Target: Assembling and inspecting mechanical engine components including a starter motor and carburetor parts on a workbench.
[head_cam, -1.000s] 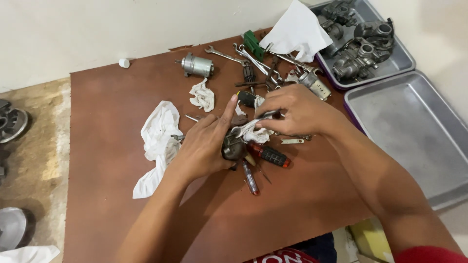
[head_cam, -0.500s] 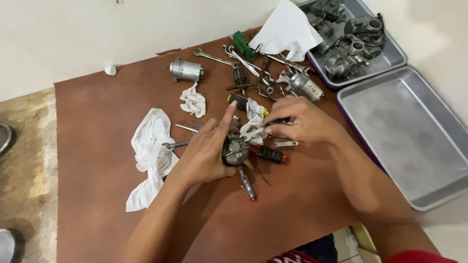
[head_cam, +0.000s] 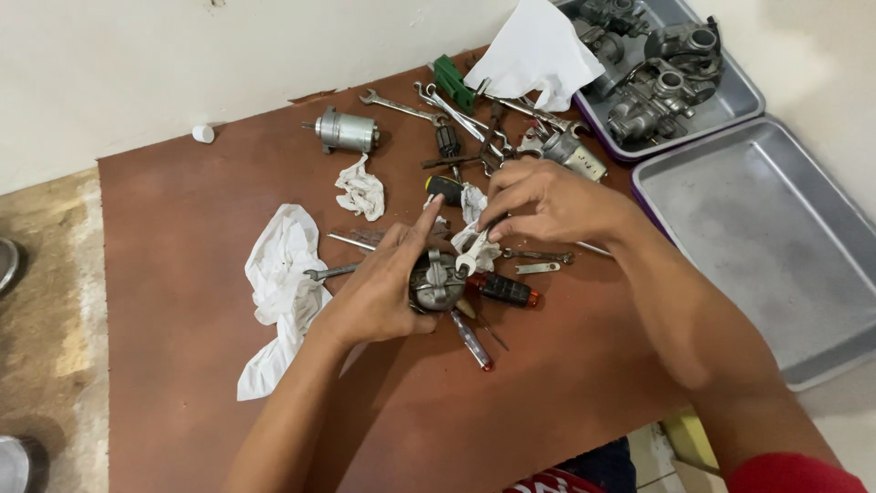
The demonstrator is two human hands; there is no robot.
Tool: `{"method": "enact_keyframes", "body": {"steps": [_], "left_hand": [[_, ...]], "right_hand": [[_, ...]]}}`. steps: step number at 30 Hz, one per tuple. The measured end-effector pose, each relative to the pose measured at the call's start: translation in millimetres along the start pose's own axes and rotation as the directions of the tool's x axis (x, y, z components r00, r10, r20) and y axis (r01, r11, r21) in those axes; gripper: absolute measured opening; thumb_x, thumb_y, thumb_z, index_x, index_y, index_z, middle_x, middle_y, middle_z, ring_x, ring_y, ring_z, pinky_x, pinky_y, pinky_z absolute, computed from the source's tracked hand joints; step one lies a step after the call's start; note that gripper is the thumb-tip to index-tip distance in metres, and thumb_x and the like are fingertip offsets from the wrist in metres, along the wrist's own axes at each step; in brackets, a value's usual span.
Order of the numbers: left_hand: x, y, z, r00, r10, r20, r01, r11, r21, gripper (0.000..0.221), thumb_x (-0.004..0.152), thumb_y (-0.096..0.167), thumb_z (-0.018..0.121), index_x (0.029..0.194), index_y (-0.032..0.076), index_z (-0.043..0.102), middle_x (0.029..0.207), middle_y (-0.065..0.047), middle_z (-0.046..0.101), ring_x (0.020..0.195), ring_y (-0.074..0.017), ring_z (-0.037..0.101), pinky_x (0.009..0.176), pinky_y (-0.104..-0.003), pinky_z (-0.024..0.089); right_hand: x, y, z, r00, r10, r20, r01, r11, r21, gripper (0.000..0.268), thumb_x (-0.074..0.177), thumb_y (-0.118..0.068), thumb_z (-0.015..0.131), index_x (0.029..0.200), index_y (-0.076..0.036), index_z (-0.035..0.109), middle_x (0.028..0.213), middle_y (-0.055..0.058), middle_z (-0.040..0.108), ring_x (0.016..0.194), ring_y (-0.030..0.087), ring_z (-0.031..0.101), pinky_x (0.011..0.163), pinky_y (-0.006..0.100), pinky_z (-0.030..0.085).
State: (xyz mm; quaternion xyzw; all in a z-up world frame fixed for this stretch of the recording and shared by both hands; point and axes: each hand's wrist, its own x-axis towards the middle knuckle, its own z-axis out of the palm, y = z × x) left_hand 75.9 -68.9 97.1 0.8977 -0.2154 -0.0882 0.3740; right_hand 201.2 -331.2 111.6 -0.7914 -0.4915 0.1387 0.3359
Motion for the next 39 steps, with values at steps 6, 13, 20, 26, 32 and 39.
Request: {"method": "enact_keyframes", "body": {"steps": [6,13,20,26,32,39], "left_hand": [[-0.9,-0.8,-0.6,0.999,-0.029,0.041,0.029,1.0,0.002,0.137,0.055,0.012,0.087,0.166,0.012,0.007,0.123,-0.02,0.057,0.12,-0.0445,0.055,0.099,-0.052,0.048],[-2.0,-1.2,0.5,1.0,-0.019,0.002,0.02,0.999,-0.051,0.132,0.059,0.01,0.084,0.167,0.013,0.008,0.122,-0.026,0.055,0.117,-0.0527,0.056,0.095,-0.057,0.048],[1.1,-9.2,4.7,0.999,0.012,-0.034,-0.011,1.0,0.013,0.136,0.054,0.015,0.089,0.165,0.008,0.011,0.122,-0.022,0.062,0.118,-0.0461,0.056,0.097,-0.053,0.049],[0.9,-20.4,14.5,0.996,0.084,-0.034,-0.082,0.995,0.06,0.138,0.047,0.017,0.089,0.164,0.002,0.015,0.118,-0.021,0.069,0.11,-0.0394,0.054,0.093,-0.046,0.051],[1.1,-18.1,18.3,0.987,0.152,-0.061,-0.148,0.987,0.065,0.137,0.044,0.019,0.089,0.162,0.002,0.022,0.119,-0.02,0.069,0.11,-0.0377,0.054,0.096,-0.045,0.05],[3.4,-22.5,28.1,0.981,0.127,-0.147,-0.132,0.991,-0.027,0.13,0.045,0.02,0.088,0.16,0.004,0.03,0.113,-0.018,0.071,0.111,-0.0373,0.055,0.1,-0.047,0.048]], "right_hand": [[16.4,-2.6,-11.5,0.985,0.039,0.17,-0.018,0.993,-0.118,0.024,0.089,-0.034,0.077,0.111,-0.025,0.081,0.101,0.009,0.075,0.083,0.02,0.057,0.08,0.037,0.039],[7.9,-11.4,-12.7,0.967,0.164,0.193,-0.143,0.983,-0.117,0.025,0.09,-0.033,0.077,0.109,-0.017,0.081,0.105,0.014,0.075,0.084,0.024,0.064,0.083,0.041,0.045],[-25.9,-23.5,7.4,0.997,0.022,-0.077,-0.016,0.997,0.077,0.015,0.089,-0.017,0.08,0.095,-0.004,0.08,0.074,0.011,0.071,0.052,0.015,0.058,0.052,0.028,0.043],[-45.5,-26.9,28.1,0.953,-0.109,-0.281,0.118,0.993,0.015,0.007,0.085,-0.015,0.083,0.089,-0.009,0.08,0.071,0.008,0.067,0.057,0.019,0.063,0.054,0.031,0.047],[-39.0,-13.6,28.2,0.937,-0.248,-0.246,0.209,0.962,-0.175,0.01,0.088,-0.018,0.081,0.091,-0.009,0.08,0.076,0.01,0.068,0.064,0.023,0.064,0.063,0.036,0.046],[-35.7,-30.6,33.9,0.903,-0.33,-0.274,0.238,0.917,-0.321,0.02,0.095,-0.027,0.074,0.096,-0.008,0.074,0.072,0.01,0.057,0.064,0.031,0.062,0.061,0.04,0.049]]}}
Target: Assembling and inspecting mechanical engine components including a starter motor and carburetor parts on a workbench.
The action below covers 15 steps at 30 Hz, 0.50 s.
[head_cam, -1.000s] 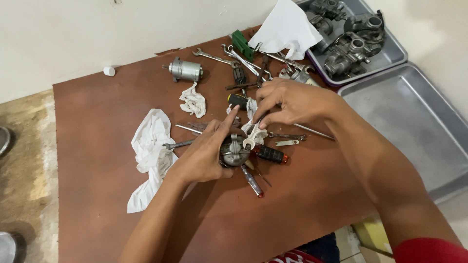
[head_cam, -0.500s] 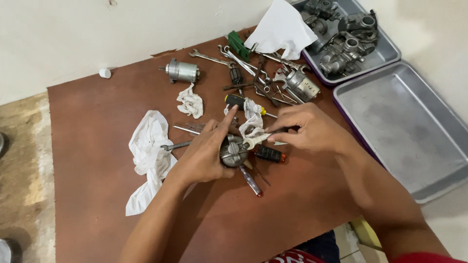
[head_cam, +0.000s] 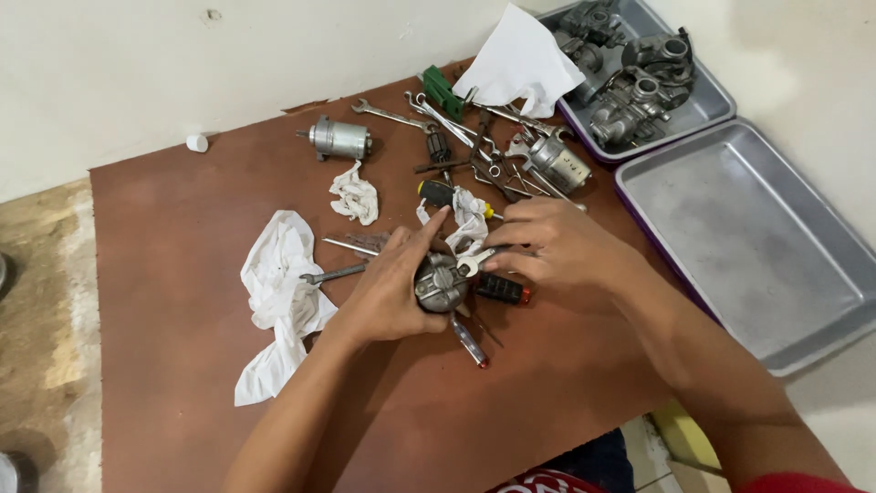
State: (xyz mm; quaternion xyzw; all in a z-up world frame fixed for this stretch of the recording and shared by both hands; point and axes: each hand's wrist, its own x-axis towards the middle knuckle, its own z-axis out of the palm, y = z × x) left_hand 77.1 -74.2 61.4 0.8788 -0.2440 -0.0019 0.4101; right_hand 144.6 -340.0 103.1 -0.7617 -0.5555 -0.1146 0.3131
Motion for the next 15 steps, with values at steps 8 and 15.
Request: {"method": "enact_keyframes", "body": {"steps": [8,15], "left_hand": [[2.9,-22.8,26.0,0.983,-0.01,-0.184,-0.03,0.976,-0.214,0.114,0.047,0.019,0.089,0.153,0.011,0.048,0.112,-0.014,0.07,0.109,-0.0318,0.06,0.099,-0.045,0.05],[1.7,-23.1,34.5,0.943,-0.038,-0.33,-0.114,0.896,-0.43,0.095,0.046,0.008,0.091,0.137,0.014,0.065,0.097,-0.009,0.075,0.091,-0.0203,0.072,0.086,-0.037,0.058]], "right_hand": [[-8.2,8.0,25.6,0.997,0.058,-0.049,-0.063,0.991,-0.116,0.023,0.101,-0.034,0.064,0.089,-0.015,0.066,0.069,0.005,0.057,0.063,0.026,0.065,0.056,0.037,0.051],[-7.9,14.0,41.1,0.991,0.073,-0.11,-0.096,0.972,-0.214,0.024,0.1,-0.041,0.063,0.087,-0.021,0.064,0.066,0.001,0.058,0.061,0.024,0.065,0.053,0.037,0.051]]}}
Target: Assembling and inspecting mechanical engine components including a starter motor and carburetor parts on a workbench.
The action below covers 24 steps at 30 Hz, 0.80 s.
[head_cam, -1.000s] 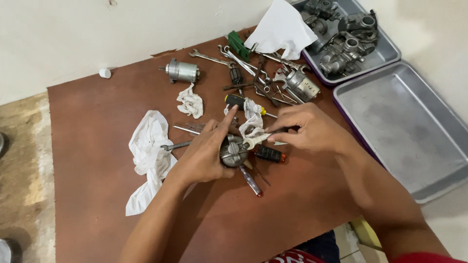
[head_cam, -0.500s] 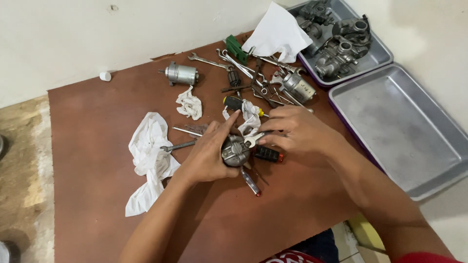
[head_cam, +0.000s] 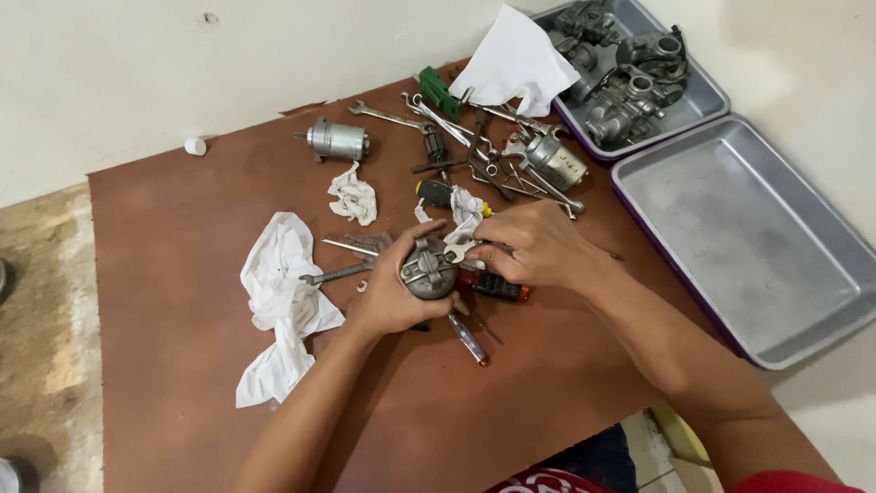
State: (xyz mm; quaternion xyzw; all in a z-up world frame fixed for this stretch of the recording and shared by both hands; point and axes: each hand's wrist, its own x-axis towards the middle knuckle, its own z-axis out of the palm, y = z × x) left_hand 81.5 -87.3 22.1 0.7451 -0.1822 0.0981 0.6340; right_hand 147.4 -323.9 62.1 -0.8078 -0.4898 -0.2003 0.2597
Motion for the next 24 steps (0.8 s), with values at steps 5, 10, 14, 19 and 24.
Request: {"method": "enact_keyframes", "body": {"steps": [5,10,14,19,24], "left_hand": [[-7.1,-10.6,2.4,0.998,-0.038,-0.057,0.037,0.999,-0.008,0.081,0.047,0.011,0.093,0.124,0.013,0.069,0.094,-0.011,0.074,0.087,-0.0235,0.072,0.082,-0.039,0.059],[-8.2,-6.1,7.4,0.994,-0.075,-0.077,0.08,0.994,0.073,0.071,0.049,0.014,0.093,0.116,0.015,0.068,0.093,-0.014,0.073,0.085,-0.0312,0.073,0.08,-0.043,0.058],[-10.0,-6.2,12.9,0.987,-0.101,-0.125,0.114,0.988,0.107,0.069,0.049,0.019,0.094,0.113,0.016,0.069,0.093,-0.013,0.074,0.084,-0.0308,0.073,0.079,-0.042,0.057],[-7.7,-1.5,17.0,0.971,-0.158,-0.178,0.179,0.978,0.11,0.068,0.05,0.019,0.092,0.114,0.016,0.069,0.09,-0.014,0.074,0.084,-0.0308,0.074,0.08,-0.042,0.058],[-9.3,7.3,20.7,0.952,-0.173,-0.251,0.207,0.971,0.117,0.066,0.051,0.018,0.092,0.113,0.014,0.069,0.089,-0.016,0.075,0.084,-0.034,0.074,0.077,-0.043,0.057]], "right_hand": [[-3.8,-4.8,4.1,0.999,0.044,-0.01,-0.044,0.999,-0.016,0.027,0.1,-0.046,0.06,0.082,-0.025,0.062,0.064,-0.002,0.057,0.06,0.023,0.065,0.053,0.035,0.051],[-9.9,-8.2,4.3,0.997,0.079,-0.01,-0.079,0.996,-0.04,0.03,0.1,-0.047,0.059,0.08,-0.024,0.061,0.061,0.0,0.055,0.059,0.025,0.065,0.052,0.034,0.05],[-12.2,-11.2,5.8,0.99,0.138,-0.016,-0.139,0.989,-0.056,0.032,0.1,-0.048,0.059,0.078,-0.025,0.059,0.06,-0.001,0.053,0.06,0.023,0.064,0.053,0.035,0.05],[-16.8,-11.0,14.8,0.98,0.197,-0.043,-0.199,0.977,-0.078,0.034,0.1,-0.05,0.057,0.077,-0.025,0.059,0.059,-0.001,0.055,0.06,0.024,0.065,0.055,0.034,0.052],[-9.8,-31.6,8.1,0.957,0.285,-0.053,-0.29,0.942,-0.168,0.027,0.094,-0.046,0.066,0.08,-0.023,0.061,0.06,0.004,0.059,0.062,0.028,0.068,0.055,0.042,0.053]]}}
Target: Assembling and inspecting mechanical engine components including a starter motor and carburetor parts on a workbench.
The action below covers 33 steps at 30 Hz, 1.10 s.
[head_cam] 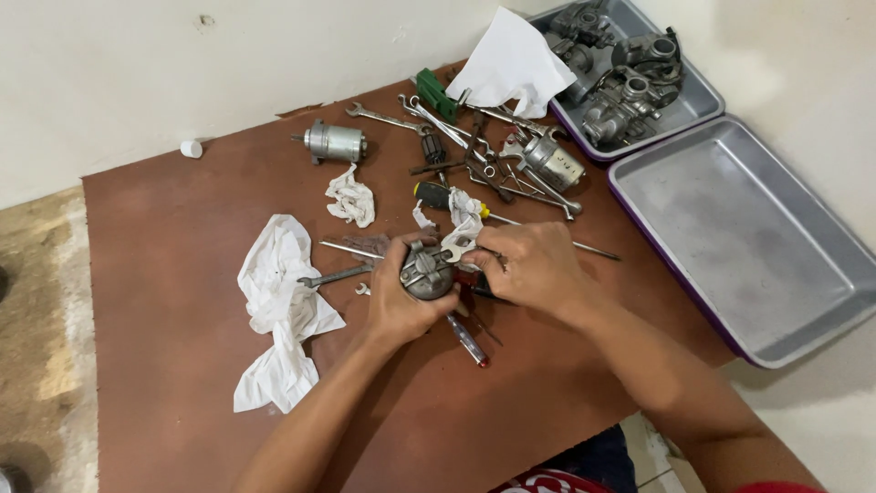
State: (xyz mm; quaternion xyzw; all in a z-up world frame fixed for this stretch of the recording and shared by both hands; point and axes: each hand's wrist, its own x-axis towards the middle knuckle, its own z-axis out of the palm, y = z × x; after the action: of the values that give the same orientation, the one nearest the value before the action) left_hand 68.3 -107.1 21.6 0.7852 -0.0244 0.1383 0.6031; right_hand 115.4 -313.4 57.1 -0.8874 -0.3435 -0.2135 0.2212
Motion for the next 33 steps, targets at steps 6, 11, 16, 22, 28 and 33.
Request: {"method": "enact_keyframes", "body": {"steps": [6,11,16,22,28,33], "left_hand": [[-1.3,0.7,0.5,0.998,0.0,-0.059,0.0,1.0,-0.002,0.066,0.051,0.016,0.091,0.113,0.012,0.068,0.09,-0.018,0.075,0.083,-0.0379,0.074,0.076,-0.046,0.058],[1.2,-8.3,3.1,0.997,0.043,-0.057,-0.045,0.999,-0.022,0.065,0.05,0.016,0.092,0.111,0.013,0.069,0.087,-0.016,0.074,0.082,-0.0345,0.074,0.074,-0.042,0.058],[5.1,-19.1,6.0,0.998,0.056,-0.036,-0.059,0.995,-0.083,0.067,0.047,0.016,0.093,0.11,0.014,0.07,0.085,-0.012,0.073,0.081,-0.026,0.073,0.075,-0.036,0.059],[11.4,-19.2,5.1,0.993,0.117,-0.026,-0.12,0.981,-0.154,0.066,0.044,0.007,0.09,0.107,0.011,0.071,0.08,-0.014,0.069,0.074,-0.0224,0.069,0.068,-0.035,0.057],[13.2,-21.2,6.3,0.992,0.123,-0.005,-0.12,0.961,-0.247,0.066,0.044,0.002,0.087,0.108,0.006,0.07,0.08,-0.014,0.067,0.076,-0.0188,0.065,0.069,-0.034,0.057],[16.5,-17.3,3.3,0.989,0.146,0.026,-0.136,0.96,-0.244,0.063,0.046,0.001,0.085,0.107,0.004,0.069,0.079,-0.016,0.065,0.075,-0.0198,0.064,0.067,-0.035,0.056]], "right_hand": [[0.4,-30.7,-10.6,0.995,0.095,-0.042,-0.098,0.993,-0.071,0.026,0.092,-0.04,0.068,0.077,-0.021,0.059,0.055,0.002,0.056,0.056,0.027,0.066,0.051,0.038,0.051],[-1.0,-13.8,-3.1,0.996,-0.012,-0.094,0.002,0.994,-0.105,0.031,0.099,-0.046,0.06,0.079,-0.021,0.059,0.056,0.001,0.053,0.055,0.024,0.063,0.051,0.035,0.05],[5.2,7.6,6.3,0.98,-0.136,-0.148,0.127,0.99,-0.069,0.037,0.1,-0.05,0.058,0.078,-0.02,0.059,0.058,0.001,0.049,0.054,0.024,0.061,0.052,0.033,0.05],[13.7,23.1,18.2,0.944,-0.238,-0.227,0.248,0.969,0.016,0.038,0.1,-0.048,0.057,0.077,-0.018,0.058,0.058,0.002,0.047,0.05,0.025,0.058,0.048,0.035,0.047],[13.9,26.6,21.7,0.94,-0.221,-0.261,0.243,0.969,0.053,0.041,0.097,-0.051,0.06,0.075,-0.017,0.059,0.055,0.0,0.044,0.045,0.023,0.054,0.045,0.032,0.045],[13.9,30.5,25.6,0.928,-0.217,-0.303,0.237,0.971,0.03,0.042,0.104,-0.036,0.052,0.066,-0.019,0.055,0.052,0.001,0.044,0.045,0.023,0.055,0.046,0.032,0.046]]}}
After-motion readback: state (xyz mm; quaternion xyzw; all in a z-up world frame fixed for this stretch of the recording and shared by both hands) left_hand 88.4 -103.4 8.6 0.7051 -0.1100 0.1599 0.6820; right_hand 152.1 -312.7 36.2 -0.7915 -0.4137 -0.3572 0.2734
